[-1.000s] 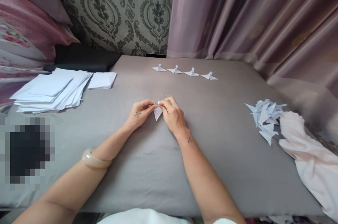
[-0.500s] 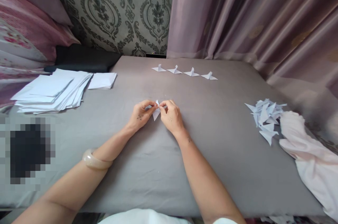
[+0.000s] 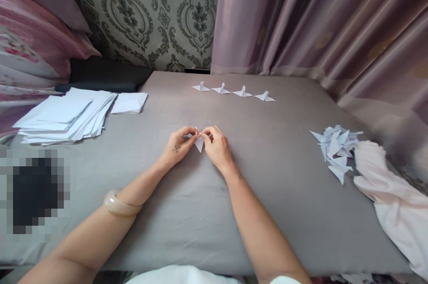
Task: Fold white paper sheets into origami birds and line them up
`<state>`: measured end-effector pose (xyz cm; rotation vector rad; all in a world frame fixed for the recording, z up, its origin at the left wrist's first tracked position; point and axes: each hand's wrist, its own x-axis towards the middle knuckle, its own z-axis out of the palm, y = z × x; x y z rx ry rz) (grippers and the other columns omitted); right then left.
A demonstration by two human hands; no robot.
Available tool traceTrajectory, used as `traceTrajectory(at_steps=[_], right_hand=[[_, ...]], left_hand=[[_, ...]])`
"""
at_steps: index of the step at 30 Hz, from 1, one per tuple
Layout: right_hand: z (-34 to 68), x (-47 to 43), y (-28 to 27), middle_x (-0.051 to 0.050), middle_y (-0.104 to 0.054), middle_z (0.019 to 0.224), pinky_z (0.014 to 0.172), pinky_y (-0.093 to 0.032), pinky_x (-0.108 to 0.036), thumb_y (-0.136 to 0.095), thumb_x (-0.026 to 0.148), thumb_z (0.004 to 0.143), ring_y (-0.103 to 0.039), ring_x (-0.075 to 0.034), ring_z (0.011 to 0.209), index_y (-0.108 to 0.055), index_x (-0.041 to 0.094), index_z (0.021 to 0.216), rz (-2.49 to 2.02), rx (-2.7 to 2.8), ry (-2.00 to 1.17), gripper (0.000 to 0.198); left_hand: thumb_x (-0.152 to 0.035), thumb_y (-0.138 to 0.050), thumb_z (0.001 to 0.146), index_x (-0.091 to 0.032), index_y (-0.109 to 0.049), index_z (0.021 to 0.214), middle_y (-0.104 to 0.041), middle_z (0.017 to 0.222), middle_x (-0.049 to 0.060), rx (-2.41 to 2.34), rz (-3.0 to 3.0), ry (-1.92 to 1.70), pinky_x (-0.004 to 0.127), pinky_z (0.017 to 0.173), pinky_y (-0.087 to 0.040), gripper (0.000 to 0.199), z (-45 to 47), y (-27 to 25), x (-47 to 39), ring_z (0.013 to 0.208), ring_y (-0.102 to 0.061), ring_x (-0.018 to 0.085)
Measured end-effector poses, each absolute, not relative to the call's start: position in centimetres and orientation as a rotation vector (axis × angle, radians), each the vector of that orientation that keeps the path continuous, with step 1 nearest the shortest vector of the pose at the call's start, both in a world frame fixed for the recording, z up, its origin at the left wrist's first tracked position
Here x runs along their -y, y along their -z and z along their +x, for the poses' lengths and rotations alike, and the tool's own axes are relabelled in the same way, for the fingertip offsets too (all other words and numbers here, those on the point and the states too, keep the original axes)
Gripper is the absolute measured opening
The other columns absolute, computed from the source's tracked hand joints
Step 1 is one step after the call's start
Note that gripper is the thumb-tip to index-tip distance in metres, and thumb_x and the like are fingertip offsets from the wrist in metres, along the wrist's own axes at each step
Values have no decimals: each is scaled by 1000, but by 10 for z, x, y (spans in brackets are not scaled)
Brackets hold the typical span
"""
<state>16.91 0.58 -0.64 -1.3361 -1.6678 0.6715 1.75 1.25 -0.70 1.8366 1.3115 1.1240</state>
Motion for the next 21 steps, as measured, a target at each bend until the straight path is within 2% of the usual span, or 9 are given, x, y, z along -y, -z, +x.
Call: traceTrajectory(at_steps=[12,16,18,21], right_hand=[[168,-7,9,-1,-60,84,69,-43,-25,-49,24,86,-56,-13,71,-60,22,81,-1307,1739,-635,12],[169,-8,9,-1,-62,84,72,-44,-26,-50,26,86,-58,-13,73,-61,22,81,-1262,1694,-665,13],[171,-9,9,-2,-64,87,72,-45,-26,-50,27,86,-59,-14,76,-62,22,84,-1259,1668,-696,14],[173,-9,11,-3,-67,93,69,-47,-27,-51,28,84,-60,-14,75,-63,22,94,-1311,1595,-732,17]], left_hand=[[-25,-57,85,-17,-65,83,-70,84,5,-1330,1904,-1126,26,75,-46,12,17,5,-12,80,-63,16],[-30,-61,84,-18,-63,92,-68,91,7,-1347,1947,-1095,27,75,-47,14,15,8,-13,85,-62,17],[-26,-63,81,-18,-62,93,-67,92,7,-1392,1993,-1058,28,75,-47,15,14,11,-14,85,-61,18],[-17,-60,80,-18,-61,84,-65,85,5,-1448,2062,-999,28,73,-46,4,12,16,-18,80,-59,17]])
